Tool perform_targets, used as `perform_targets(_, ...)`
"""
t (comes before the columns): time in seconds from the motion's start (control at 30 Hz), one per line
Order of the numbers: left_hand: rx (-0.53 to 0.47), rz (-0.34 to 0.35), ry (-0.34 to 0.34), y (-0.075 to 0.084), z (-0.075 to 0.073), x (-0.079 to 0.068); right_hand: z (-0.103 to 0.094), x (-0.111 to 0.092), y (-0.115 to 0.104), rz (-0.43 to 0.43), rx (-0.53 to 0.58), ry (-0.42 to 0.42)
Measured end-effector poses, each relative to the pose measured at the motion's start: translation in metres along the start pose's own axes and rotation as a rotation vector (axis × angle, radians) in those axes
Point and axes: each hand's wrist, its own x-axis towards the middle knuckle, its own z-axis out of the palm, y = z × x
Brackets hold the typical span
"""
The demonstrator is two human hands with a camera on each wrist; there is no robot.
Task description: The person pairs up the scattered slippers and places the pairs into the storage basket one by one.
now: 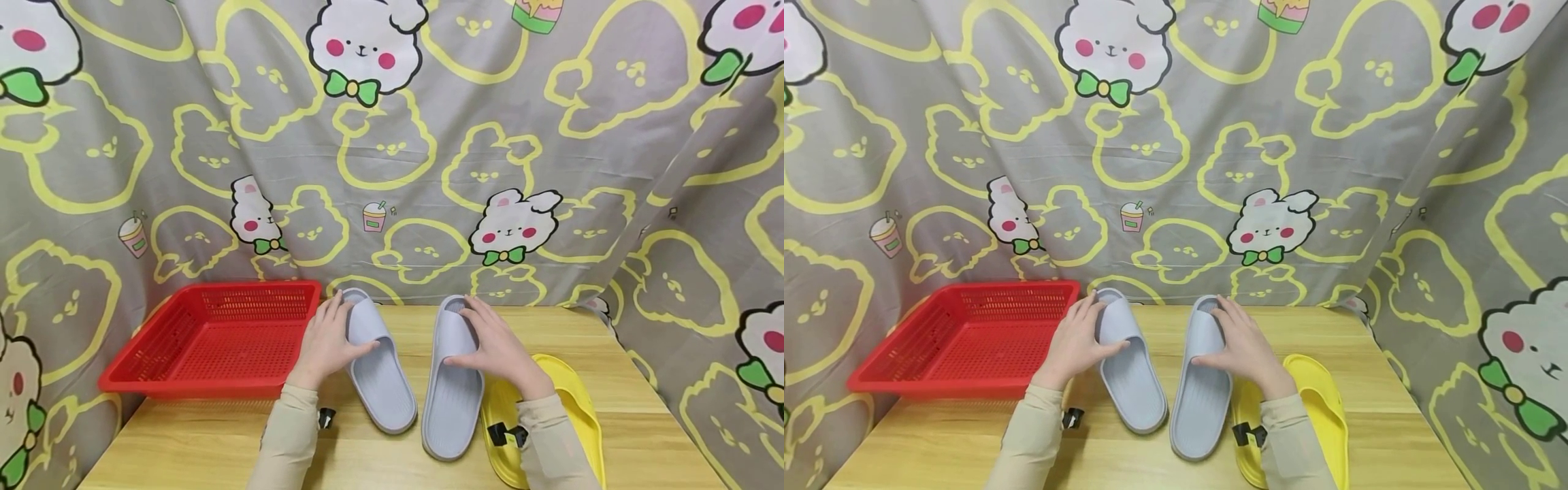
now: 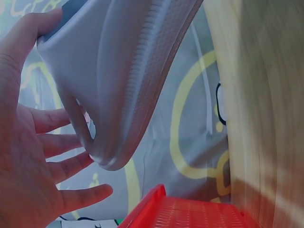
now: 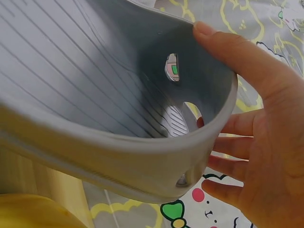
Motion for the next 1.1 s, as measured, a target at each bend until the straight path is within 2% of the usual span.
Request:
perform_targets(0.33, -0.015, -0.027, 0.044, -0.001, -0.005, 0.001, -0.004, -0.002, 0.003, 0.065, 0.007, 0.047)
perform_targets(0.6, -0.071, -0.071, 0.093, -0.003, -0.007, 0.0, -0.007, -0.002, 0.007, 0.13, 0.002, 0.093)
perform_targets(1.1, -0.106, -0.131, 0.213, -0.006, -0.011, 0.002, -0.007, 0.0, 0.012, 0.22, -0.019, 0.178)
